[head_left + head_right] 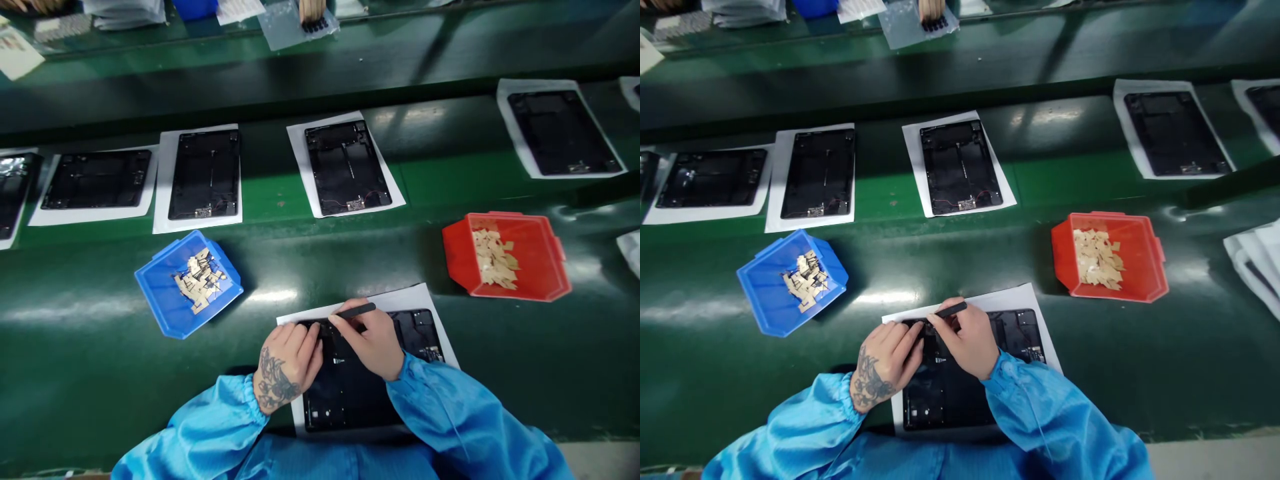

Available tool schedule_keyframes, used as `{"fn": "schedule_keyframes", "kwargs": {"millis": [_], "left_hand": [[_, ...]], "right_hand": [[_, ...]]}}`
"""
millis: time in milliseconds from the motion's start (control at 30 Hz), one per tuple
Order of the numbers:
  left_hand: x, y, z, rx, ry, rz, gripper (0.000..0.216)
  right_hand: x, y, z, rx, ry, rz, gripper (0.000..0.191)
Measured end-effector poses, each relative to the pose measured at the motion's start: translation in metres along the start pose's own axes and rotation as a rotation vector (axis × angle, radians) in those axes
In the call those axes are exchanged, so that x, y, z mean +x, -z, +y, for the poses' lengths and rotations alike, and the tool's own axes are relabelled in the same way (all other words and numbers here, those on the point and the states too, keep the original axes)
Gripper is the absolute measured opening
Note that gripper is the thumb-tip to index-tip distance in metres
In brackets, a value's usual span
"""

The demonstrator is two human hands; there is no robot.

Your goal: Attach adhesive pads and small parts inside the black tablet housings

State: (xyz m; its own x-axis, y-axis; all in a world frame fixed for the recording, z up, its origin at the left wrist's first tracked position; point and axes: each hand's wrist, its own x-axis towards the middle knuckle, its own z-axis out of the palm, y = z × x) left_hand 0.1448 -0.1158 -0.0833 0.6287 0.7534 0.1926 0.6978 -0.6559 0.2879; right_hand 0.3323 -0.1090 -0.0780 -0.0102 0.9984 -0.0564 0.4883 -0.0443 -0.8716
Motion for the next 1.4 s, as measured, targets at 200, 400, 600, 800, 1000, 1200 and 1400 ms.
{"fn": "schedule_keyframes", "kwargs": {"millis": [200, 400, 600, 800, 1000, 1200, 1400], "left_hand": [[0.004, 0.002, 0.003, 0.018, 0.004, 0.006, 0.029], [0.004, 0.002, 0.007, 0.032, 0.014, -0.008, 0.031], [0.006, 0.000, 0.009, 0.024, 0.022, -0.018, 0.032], [0.008, -0.002, 0.007, -0.026, 0.038, -0.007, 0.032], [0.008, 0.001, 0.004, -0.043, 0.012, -0.020, 0.031], [0.008, 0.000, 0.005, -0.046, 0.004, -0.033, 0.031], [0.011, -0.001, 0.008, -0.043, 0.003, -0.035, 0.031]], "right_hand": [[-0.004, 0.002, 0.001, -0.115, 0.224, 0.057, 0.006], [-0.005, 0.002, 0.002, -0.176, 0.352, 0.089, 0.008], [-0.003, 0.021, 0.001, -0.148, 0.285, 0.155, 0.002], [-0.012, 0.023, 0.010, 0.044, 0.045, -0.024, 0.005], [-0.008, 0.017, 0.012, 0.067, -0.042, -0.122, 0.007], [-0.007, 0.020, 0.010, 0.082, 0.049, 0.051, 0.004], [-0.011, 0.018, 0.011, -0.029, 0.299, 0.089, 0.013]]}}
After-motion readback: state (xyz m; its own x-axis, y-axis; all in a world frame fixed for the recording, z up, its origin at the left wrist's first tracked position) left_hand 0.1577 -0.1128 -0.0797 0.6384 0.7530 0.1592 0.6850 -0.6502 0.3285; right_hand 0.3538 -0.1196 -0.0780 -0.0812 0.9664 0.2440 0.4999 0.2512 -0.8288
